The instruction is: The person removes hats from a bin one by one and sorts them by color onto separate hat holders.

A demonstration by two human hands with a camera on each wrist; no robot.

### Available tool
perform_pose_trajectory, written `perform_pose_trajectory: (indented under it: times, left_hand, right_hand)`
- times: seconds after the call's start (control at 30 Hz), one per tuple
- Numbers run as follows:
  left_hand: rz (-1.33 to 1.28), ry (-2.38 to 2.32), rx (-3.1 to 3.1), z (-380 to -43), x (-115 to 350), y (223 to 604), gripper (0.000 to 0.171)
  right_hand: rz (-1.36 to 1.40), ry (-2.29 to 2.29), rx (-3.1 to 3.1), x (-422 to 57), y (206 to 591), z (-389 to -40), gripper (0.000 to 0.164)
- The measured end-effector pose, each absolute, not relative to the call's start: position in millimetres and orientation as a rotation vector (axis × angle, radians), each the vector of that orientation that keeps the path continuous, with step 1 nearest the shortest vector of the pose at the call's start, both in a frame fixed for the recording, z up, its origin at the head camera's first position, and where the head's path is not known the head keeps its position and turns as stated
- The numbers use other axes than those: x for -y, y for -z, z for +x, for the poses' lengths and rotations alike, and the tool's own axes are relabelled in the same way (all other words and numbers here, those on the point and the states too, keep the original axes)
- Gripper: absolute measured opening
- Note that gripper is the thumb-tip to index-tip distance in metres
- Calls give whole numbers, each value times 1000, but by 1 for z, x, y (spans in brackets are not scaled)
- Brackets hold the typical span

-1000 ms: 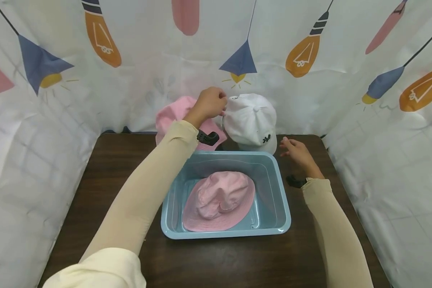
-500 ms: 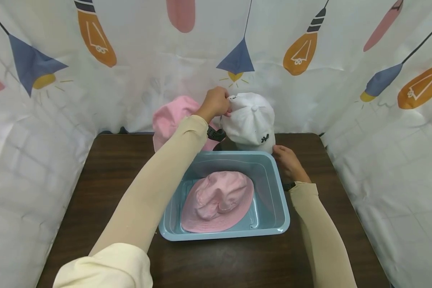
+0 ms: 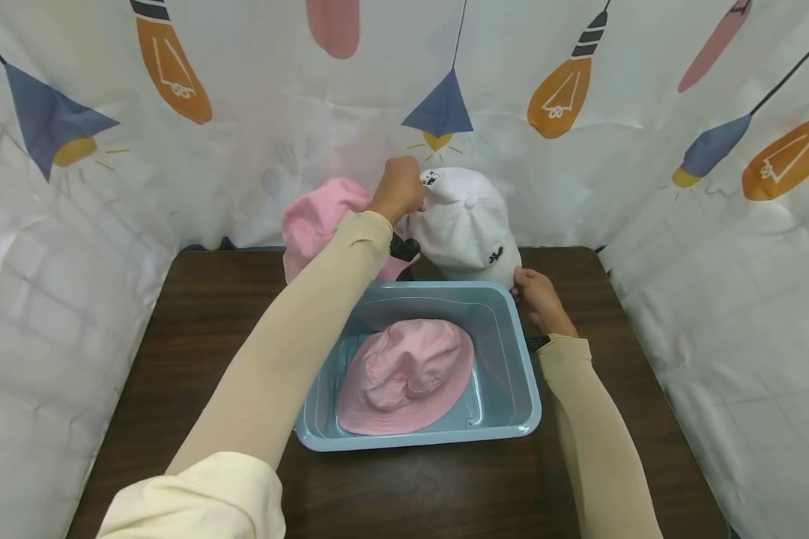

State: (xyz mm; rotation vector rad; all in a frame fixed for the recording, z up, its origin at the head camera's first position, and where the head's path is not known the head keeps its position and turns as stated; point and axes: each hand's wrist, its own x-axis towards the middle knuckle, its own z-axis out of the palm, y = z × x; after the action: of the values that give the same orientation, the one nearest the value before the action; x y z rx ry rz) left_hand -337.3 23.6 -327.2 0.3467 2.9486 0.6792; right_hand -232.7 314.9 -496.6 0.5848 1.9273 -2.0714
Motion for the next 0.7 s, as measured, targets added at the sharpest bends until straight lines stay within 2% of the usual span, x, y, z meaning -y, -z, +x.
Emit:
perform_pose_trajectory:
  times: [0.37,0.57,0.7]
  left_hand:
    - [386,-649,-3010,-337,-22,339,28]
    - [408,-662,-3009,-336,-24,343,28]
    - [390,-674,-2998,-336,-24,344,29]
  right_hand:
    - [593,1950,-2024,-307,506,-241,27]
    - [582,1867,-2008,-299,491,-235,49]
    - [587,1851,-2001,-296,485,-231,39]
